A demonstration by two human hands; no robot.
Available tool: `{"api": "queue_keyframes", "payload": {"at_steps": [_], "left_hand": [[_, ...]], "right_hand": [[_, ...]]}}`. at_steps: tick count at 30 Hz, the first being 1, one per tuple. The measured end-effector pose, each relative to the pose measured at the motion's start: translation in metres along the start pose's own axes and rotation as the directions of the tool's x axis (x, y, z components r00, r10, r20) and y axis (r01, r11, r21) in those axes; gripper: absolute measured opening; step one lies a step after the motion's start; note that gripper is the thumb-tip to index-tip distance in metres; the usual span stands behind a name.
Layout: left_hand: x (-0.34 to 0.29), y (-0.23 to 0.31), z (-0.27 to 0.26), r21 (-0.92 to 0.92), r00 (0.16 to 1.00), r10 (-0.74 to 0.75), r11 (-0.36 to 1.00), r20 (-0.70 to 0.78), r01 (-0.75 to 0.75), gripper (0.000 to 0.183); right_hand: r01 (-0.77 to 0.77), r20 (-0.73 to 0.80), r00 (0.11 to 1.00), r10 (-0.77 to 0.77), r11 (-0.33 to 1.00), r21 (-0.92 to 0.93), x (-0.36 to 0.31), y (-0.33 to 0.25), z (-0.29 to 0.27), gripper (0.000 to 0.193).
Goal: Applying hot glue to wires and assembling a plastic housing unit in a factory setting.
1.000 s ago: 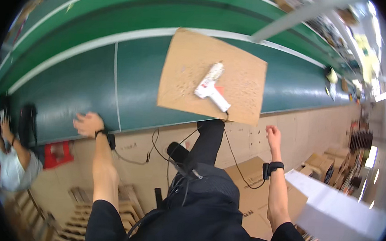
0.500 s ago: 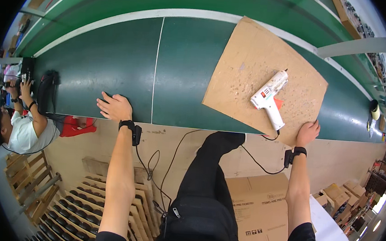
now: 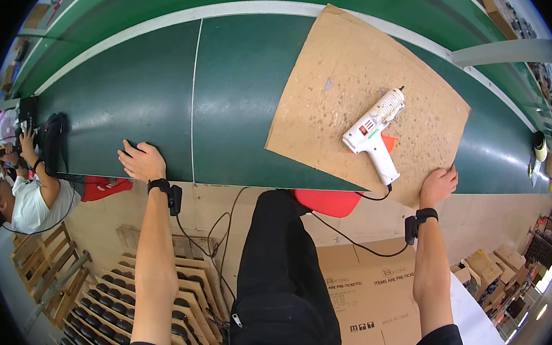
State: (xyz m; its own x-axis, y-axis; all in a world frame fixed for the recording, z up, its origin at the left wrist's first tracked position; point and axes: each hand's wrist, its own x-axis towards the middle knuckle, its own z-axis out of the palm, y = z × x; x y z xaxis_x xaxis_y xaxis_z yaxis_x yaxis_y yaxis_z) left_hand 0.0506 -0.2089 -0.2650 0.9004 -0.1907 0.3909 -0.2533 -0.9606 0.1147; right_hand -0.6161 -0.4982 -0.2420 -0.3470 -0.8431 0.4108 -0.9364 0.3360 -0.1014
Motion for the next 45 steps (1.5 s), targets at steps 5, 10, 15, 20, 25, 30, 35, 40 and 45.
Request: {"api": "queue_keyframes", "payload": {"at_steps": [5,10,15,20,25,30,35,40,45], "left_hand": [[0.000,0.005,-0.014,0.028,0.999,-0.032,0.999,0.017,0.032,0.050],[-0.014,0.021,-0.019,0.009,0.997,-0.050,0.999,0.064,0.049,0.054],[-0.011,0.012,-0.037,-0.045,0.995,-0.086,0.995,0.049,0.088,0.055],[-0.010,0.018,-0.032,-0.051,0.995,-0.089,0.994,0.047,0.092,0.053],[-0.011,0.020,-0.029,-0.062,0.994,-0.099,0.993,0.041,0.101,0.053],[-0.012,0.017,-0.031,-0.084,0.991,-0.117,0.989,0.064,0.122,0.053],[-0.009,0.019,-0.026,-0.099,0.993,-0.098,0.990,0.070,0.105,0.055],[-0.008,0.018,-0.031,-0.082,0.995,-0.083,0.993,0.057,0.088,0.054],[-0.013,0.011,-0.032,-0.083,0.995,-0.087,0.992,0.046,0.091,0.055]], "right_hand": [[0.339,0.044,0.941,-0.337,0.924,-0.177,0.003,0.025,0.007,0.041],[0.369,0.067,0.930,-0.362,0.910,-0.189,0.004,0.031,-0.006,0.041],[0.142,0.045,0.989,-0.139,0.985,-0.093,-0.005,0.016,0.000,0.041],[0.198,0.110,0.977,-0.183,0.969,-0.145,0.006,0.039,0.014,0.044],[0.214,0.066,0.977,-0.205,0.956,-0.202,0.008,0.044,0.020,0.042],[0.163,0.031,0.987,-0.160,0.966,-0.201,0.006,0.045,0.028,0.042],[0.117,0.033,0.993,-0.113,0.976,-0.186,0.005,0.042,0.027,0.042],[0.034,0.112,0.994,-0.015,0.984,-0.172,-0.001,0.019,0.008,0.044],[0.083,0.045,0.996,-0.078,0.989,-0.121,-0.004,0.031,0.017,0.042]]}}
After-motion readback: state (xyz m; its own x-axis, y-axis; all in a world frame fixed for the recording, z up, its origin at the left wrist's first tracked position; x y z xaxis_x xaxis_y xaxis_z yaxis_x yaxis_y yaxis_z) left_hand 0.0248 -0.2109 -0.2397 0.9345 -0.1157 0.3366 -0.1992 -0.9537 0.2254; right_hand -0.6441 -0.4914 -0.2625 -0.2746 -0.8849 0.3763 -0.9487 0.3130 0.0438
